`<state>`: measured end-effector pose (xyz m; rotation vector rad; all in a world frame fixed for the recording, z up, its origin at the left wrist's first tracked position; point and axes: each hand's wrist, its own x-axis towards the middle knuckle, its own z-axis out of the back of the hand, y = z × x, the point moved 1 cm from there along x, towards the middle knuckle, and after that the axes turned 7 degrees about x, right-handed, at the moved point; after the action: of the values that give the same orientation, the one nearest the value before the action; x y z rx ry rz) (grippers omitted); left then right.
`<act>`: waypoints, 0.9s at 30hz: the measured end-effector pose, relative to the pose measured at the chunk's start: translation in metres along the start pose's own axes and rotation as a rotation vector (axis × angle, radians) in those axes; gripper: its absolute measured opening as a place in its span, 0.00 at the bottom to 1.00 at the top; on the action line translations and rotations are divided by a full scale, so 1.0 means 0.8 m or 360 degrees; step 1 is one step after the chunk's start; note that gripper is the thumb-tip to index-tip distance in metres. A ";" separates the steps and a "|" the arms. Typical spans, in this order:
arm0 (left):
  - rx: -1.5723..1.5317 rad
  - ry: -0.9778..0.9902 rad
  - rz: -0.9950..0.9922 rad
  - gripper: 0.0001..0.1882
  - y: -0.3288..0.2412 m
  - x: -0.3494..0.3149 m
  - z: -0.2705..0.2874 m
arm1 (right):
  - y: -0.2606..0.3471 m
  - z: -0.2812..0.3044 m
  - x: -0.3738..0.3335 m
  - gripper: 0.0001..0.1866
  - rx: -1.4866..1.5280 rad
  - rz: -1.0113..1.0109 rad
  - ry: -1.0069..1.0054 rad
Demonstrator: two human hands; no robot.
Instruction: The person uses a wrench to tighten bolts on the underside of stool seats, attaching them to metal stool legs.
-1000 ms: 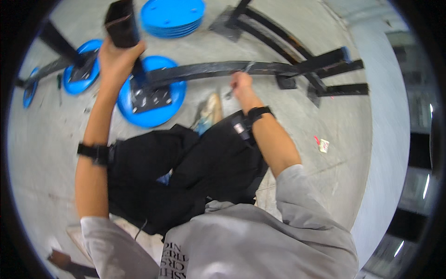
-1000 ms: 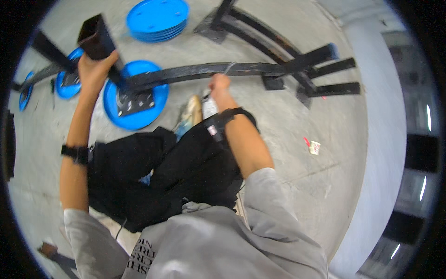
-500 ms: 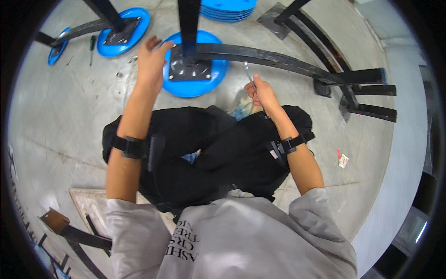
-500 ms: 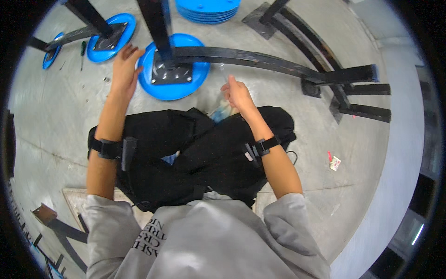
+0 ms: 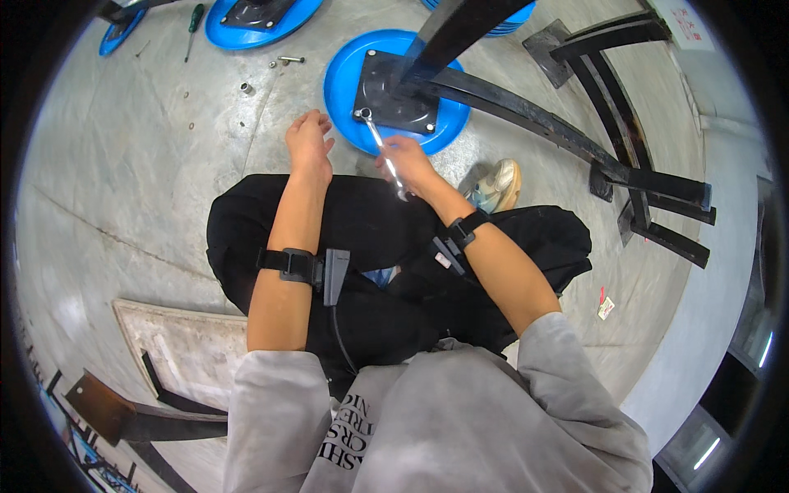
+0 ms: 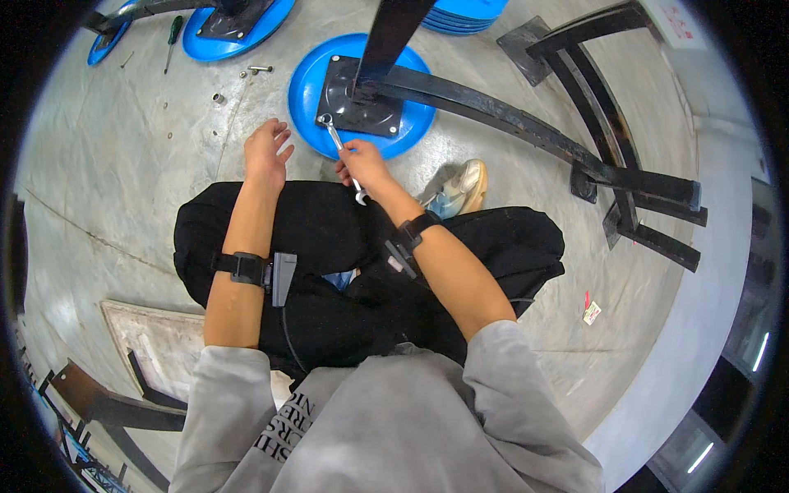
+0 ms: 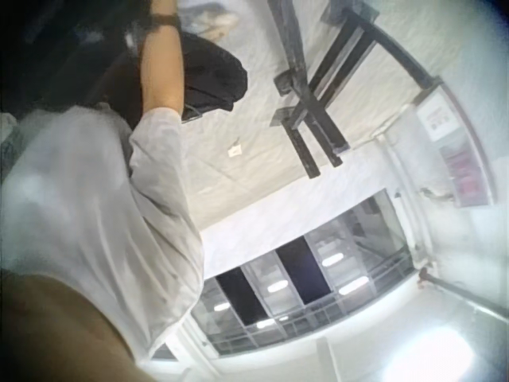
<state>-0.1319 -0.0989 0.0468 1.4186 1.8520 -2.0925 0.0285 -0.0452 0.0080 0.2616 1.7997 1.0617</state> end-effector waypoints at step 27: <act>0.1306 -0.0247 -0.0357 0.30 0.070 0.085 -0.003 | -0.032 -0.038 -0.010 0.16 -0.0639 0.0246 -0.0168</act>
<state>-0.1402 -0.0777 -0.0386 1.0827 1.1619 -3.1788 0.0138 -0.0817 -0.0026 0.2084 1.4521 1.4634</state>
